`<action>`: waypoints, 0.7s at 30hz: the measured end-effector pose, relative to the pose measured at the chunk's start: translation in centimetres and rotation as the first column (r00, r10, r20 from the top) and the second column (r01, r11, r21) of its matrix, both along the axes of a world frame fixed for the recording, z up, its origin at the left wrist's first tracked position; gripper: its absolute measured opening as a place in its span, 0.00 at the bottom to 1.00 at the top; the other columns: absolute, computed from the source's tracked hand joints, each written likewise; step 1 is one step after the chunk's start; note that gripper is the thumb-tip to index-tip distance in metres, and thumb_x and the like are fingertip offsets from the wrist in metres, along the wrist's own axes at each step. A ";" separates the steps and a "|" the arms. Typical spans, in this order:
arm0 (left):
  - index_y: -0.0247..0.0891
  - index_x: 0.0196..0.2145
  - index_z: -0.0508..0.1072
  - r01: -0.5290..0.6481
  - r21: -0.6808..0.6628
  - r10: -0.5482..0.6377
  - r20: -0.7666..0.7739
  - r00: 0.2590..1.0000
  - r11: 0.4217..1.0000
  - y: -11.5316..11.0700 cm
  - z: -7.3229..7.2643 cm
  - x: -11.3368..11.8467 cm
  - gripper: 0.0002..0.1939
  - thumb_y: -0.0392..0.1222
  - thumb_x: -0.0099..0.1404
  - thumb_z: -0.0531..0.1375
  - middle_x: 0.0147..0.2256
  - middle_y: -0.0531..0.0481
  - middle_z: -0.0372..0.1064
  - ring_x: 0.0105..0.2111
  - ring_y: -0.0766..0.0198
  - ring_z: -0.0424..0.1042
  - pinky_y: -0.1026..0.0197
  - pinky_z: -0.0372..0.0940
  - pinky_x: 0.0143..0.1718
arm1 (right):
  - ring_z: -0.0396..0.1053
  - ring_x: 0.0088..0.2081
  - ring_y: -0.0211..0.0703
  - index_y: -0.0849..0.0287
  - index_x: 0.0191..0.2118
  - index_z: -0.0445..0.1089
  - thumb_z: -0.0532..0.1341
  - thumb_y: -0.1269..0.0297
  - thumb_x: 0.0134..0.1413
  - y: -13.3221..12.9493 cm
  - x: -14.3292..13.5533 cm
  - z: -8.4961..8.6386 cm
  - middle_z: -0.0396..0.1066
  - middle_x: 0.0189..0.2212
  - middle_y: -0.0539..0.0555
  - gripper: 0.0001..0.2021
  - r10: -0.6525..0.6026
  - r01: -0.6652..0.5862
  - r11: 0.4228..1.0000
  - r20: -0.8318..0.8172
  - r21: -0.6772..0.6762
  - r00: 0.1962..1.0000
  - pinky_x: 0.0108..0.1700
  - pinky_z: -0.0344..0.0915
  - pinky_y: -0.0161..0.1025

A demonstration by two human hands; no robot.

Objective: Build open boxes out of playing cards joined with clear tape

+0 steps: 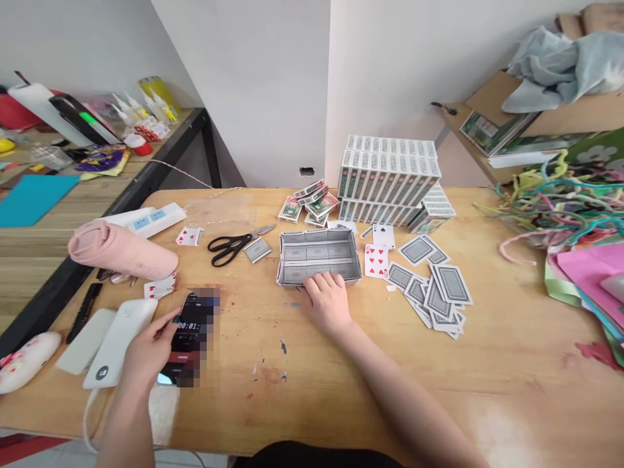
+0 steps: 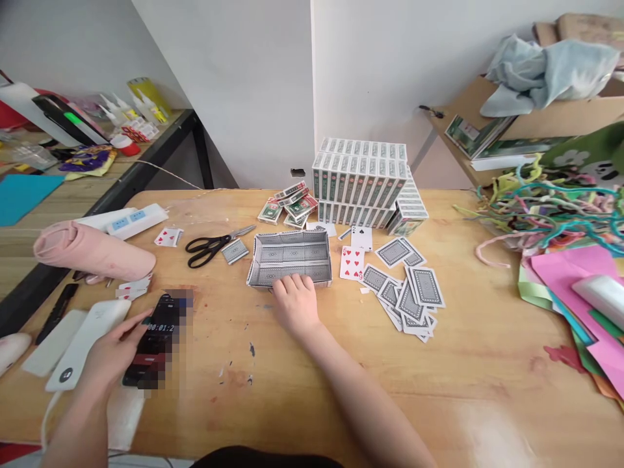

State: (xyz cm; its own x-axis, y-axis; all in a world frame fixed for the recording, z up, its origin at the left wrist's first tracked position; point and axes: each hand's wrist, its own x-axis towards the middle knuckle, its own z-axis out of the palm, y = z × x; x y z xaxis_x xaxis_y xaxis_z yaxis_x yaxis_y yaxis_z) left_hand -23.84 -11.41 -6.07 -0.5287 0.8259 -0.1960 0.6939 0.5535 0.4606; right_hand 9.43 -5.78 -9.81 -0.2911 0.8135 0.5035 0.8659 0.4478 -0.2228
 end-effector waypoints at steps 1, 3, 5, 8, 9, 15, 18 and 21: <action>0.36 0.51 0.72 -0.044 -0.024 0.044 0.012 0.999 0.999 0.1 0.2 0.2 0.24 0.46 0.60 0.52 0.44 0.42 0.75 0.43 0.49 0.74 0.48 0.68 0.46 | 0.58 0.31 0.42 0.58 0.29 0.66 0.56 0.69 0.59 0.0 0.0 0.0 0.67 0.25 0.51 0.07 0.002 -0.002 1.000 0.003 -0.003 1.000 0.35 0.45 0.41; 0.39 0.52 0.72 -0.106 -0.065 0.109 0.036 0.993 0.992 0.2 0.6 0.7 0.24 0.46 0.60 0.52 0.46 0.45 0.74 0.46 0.50 0.73 0.50 0.67 0.49 | 0.58 0.31 0.42 0.58 0.29 0.66 0.56 0.69 0.59 0.0 0.0 0.0 0.67 0.25 0.51 0.07 0.006 -0.006 1.000 0.009 -0.009 1.000 0.35 0.45 0.41; 0.39 0.53 0.71 -0.110 -0.062 0.114 0.054 0.992 0.992 0.3 0.7 0.9 0.24 0.46 0.60 0.53 0.47 0.45 0.74 0.46 0.50 0.72 0.49 0.66 0.50 | 0.58 0.31 0.42 0.58 0.30 0.67 0.56 0.69 0.59 0.0 0.0 0.1 0.67 0.25 0.51 0.07 0.005 -0.005 1.000 0.009 -0.007 1.000 0.35 0.45 0.41; 0.39 0.52 0.72 -0.104 -0.055 0.107 0.053 0.993 0.993 0.3 0.7 0.9 0.23 0.46 0.60 0.53 0.46 0.45 0.74 0.46 0.50 0.72 0.49 0.66 0.50 | 0.58 0.31 0.42 0.58 0.29 0.67 0.56 0.68 0.59 0.0 0.0 0.1 0.67 0.25 0.51 0.07 0.002 -0.002 1.000 0.008 0.003 1.000 0.35 0.45 0.41; 0.39 0.52 0.72 -0.105 -0.056 0.107 0.047 0.993 0.993 0.3 0.6 0.8 0.23 0.46 0.60 0.53 0.46 0.45 0.74 0.46 0.50 0.73 0.49 0.66 0.50 | 0.58 0.31 0.42 0.58 0.29 0.66 0.56 0.68 0.59 0.0 0.0 0.1 0.67 0.25 0.51 0.07 0.001 -0.001 1.000 0.011 0.002 1.000 0.35 0.45 0.41; 0.39 0.51 0.72 -0.130 -0.045 0.133 0.076 0.988 0.991 0.2 0.4 0.7 0.24 0.47 0.60 0.53 0.45 0.45 0.75 0.45 0.50 0.73 0.50 0.67 0.48 | 0.58 0.30 0.42 0.58 0.30 0.67 0.57 0.67 0.60 0.0 0.0 0.2 0.67 0.25 0.51 0.07 0.008 -0.008 1.000 0.001 0.018 1.000 0.35 0.45 0.40; 0.38 0.51 0.72 -0.150 -0.045 0.154 0.114 0.981 0.988 0.3 0.5 0.8 0.24 0.48 0.60 0.53 0.47 0.44 0.74 0.47 0.50 0.72 0.50 0.66 0.51 | 0.58 0.30 0.42 0.58 0.29 0.66 0.57 0.67 0.60 0.0 0.1 0.1 0.68 0.25 0.51 0.08 0.006 -0.006 1.000 -0.005 0.023 1.000 0.35 0.46 0.40; 0.37 0.52 0.71 -0.163 -0.064 0.170 0.138 0.976 0.985 0.4 0.6 0.9 0.24 0.48 0.61 0.53 0.48 0.44 0.73 0.49 0.49 0.71 0.49 0.64 0.52 | 0.58 0.31 0.42 0.58 0.29 0.66 0.56 0.67 0.60 0.0 0.1 0.1 0.68 0.26 0.51 0.08 0.006 -0.006 1.000 0.005 0.006 1.000 0.35 0.45 0.41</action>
State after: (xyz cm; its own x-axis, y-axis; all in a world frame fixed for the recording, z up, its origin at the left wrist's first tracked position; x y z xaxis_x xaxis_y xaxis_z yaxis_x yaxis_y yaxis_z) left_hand -22.97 -11.06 -5.45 -0.6215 0.7153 -0.3195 0.5197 0.6816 0.5152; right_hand 9.50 -5.78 -9.73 -0.2987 0.8087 0.5068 0.8644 0.4543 -0.2155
